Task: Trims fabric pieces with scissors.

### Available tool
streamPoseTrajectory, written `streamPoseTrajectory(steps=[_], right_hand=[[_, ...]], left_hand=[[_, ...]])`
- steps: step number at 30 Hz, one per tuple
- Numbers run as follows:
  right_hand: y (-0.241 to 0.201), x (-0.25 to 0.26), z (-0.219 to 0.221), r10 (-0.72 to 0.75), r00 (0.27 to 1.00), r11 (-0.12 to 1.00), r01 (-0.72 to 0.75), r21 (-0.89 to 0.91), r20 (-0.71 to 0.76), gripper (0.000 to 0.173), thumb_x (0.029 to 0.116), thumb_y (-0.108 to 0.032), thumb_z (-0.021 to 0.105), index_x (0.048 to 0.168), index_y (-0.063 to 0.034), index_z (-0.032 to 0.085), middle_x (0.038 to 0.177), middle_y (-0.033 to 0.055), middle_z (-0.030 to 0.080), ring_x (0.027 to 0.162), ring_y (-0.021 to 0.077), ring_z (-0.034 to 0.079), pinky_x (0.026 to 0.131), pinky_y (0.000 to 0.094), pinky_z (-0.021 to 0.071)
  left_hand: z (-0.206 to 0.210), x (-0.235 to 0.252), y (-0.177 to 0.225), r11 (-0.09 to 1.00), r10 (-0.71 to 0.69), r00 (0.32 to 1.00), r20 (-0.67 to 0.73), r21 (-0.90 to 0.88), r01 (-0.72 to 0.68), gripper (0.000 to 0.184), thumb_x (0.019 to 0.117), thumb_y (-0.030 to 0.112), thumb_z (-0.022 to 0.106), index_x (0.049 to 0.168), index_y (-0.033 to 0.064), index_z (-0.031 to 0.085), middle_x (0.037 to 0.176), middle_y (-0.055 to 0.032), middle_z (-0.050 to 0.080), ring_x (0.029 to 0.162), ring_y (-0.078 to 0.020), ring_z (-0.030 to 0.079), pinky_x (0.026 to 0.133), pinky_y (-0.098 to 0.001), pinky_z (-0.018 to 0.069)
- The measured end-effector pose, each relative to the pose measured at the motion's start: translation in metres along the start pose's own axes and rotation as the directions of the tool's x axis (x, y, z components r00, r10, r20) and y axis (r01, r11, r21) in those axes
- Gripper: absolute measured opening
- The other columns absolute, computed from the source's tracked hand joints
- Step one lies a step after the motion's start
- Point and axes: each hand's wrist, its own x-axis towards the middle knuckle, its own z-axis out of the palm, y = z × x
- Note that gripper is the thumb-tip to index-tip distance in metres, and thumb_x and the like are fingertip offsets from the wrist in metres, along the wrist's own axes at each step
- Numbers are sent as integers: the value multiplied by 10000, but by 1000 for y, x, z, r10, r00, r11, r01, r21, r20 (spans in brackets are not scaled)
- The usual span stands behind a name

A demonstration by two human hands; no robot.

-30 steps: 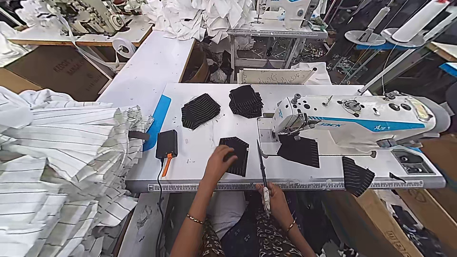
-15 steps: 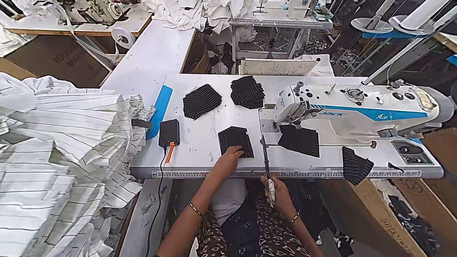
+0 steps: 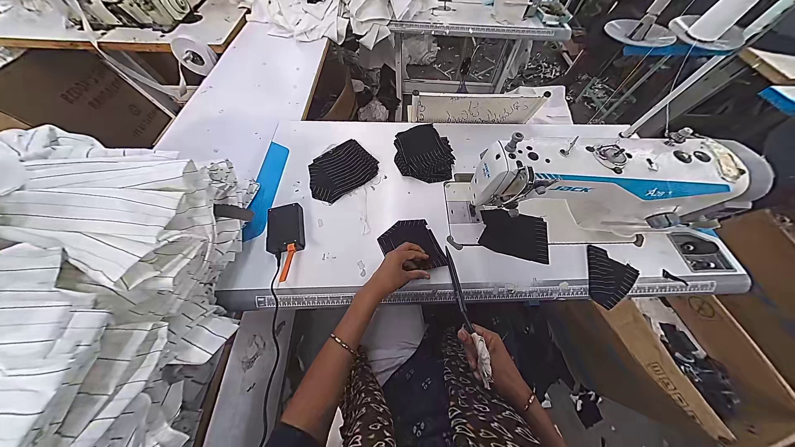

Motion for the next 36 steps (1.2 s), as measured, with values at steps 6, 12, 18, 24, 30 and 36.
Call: streamPoseTrajectory(steps=[6, 12, 18, 24, 30, 36], right_hand=[[-1, -4, -4, 2, 997, 999, -5, 36, 80, 266, 995, -350, 593, 857, -125, 572, 573, -76, 556, 451, 15, 541, 432, 164, 466], [-4, -8, -13, 44, 976, 999, -44, -2, 215, 397, 912, -538, 690, 845, -164, 574, 557, -92, 542, 439, 11, 521, 427, 162, 440], [0, -13, -17, 131, 940, 991, -136, -4, 314, 329, 976, -460, 611, 803, -183, 576, 551, -105, 524, 435, -9, 491, 424, 148, 410], [5, -5, -14, 118, 939, 987, -148, 70, 322, 347, 1015, -429, 558, 788, -166, 576, 565, -91, 534, 444, -12, 497, 424, 138, 412], [0, -3, -12, 130, 936, 981, -169, 95, 326, 392, 1039, -444, 507, 774, -163, 570, 570, -88, 530, 448, -10, 490, 427, 139, 409], [1, -2, -13, 123, 931, 976, -175, 126, 343, 419, 1011, -520, 554, 770, -178, 587, 586, -104, 539, 465, -26, 500, 433, 128, 412]], left_hand=[[0, 2, -3, 1000, 9, 1000, -4, -7, -9, 342, 925, 194, 754, 1183, -29, 717, 1330, -192, 619, 1056, -174, 675, 891, -265, 563], [-6, 10, -7, 1000, 9, 1000, -29, -8, -9, 255, 1024, 144, 586, 1120, -46, 727, 1250, -178, 679, 1157, -172, 645, 1014, -292, 493], [-24, 24, 0, 993, -111, 990, 91, 54, 106, 285, 1049, 187, 566, 1168, -31, 706, 1186, -167, 698, 1090, -171, 649, 996, -339, 482], [-23, 24, 26, 971, -114, 981, 160, 225, 77, 261, 998, 167, 655, 1172, -20, 708, 1177, -183, 698, 1092, -251, 667, 1011, -403, 498], [-58, 25, 39, 976, -14, 988, -151, 213, 46, 214, 1017, 116, 611, 1144, -34, 696, 1066, -183, 724, 955, -287, 707, 903, -488, 553], [-136, 15, 86, 976, 36, 803, -595, 193, 99, 251, 1039, 129, 590, 1212, -47, 636, 1048, -217, 726, 941, -318, 700, 873, -511, 537]])
